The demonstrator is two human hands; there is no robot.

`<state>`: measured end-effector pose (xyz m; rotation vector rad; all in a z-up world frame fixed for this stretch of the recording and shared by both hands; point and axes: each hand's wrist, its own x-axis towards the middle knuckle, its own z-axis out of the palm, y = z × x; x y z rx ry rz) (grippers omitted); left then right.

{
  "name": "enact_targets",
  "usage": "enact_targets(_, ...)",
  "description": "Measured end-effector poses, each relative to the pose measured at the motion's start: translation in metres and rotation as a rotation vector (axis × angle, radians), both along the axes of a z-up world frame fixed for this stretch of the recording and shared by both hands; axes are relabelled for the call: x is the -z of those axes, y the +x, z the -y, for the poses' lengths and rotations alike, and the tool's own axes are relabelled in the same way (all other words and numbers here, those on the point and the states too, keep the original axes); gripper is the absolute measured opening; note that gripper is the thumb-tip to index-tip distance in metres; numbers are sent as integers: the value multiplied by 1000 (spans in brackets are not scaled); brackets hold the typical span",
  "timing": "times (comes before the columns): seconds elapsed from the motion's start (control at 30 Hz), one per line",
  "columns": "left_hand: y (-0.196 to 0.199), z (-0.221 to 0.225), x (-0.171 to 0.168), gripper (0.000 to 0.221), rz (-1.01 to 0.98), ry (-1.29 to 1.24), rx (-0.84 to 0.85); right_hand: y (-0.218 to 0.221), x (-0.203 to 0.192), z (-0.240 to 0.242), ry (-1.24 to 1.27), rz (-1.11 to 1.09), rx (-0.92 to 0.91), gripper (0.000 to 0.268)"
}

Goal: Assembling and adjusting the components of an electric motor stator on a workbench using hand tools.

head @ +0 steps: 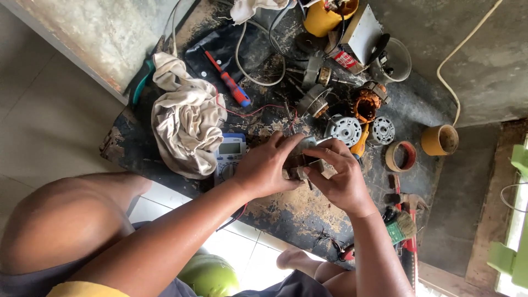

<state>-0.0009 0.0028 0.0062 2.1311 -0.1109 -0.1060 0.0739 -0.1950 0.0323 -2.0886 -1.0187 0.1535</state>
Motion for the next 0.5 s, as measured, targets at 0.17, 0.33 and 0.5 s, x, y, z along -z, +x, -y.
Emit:
enact_targets(0.17, 0, -2, -4, 96, 8, 0, 15, 0, 1, 0, -11, -28, -5, 41)
enact_targets(0.33, 0, -3, -6, 95, 12, -14, 31, 0, -1, 0, -29, -48, -14, 38)
enact_targets(0.5, 0, -3, -1, 97, 21, -1, 27, 1, 1, 2, -27, -57, -12, 38)
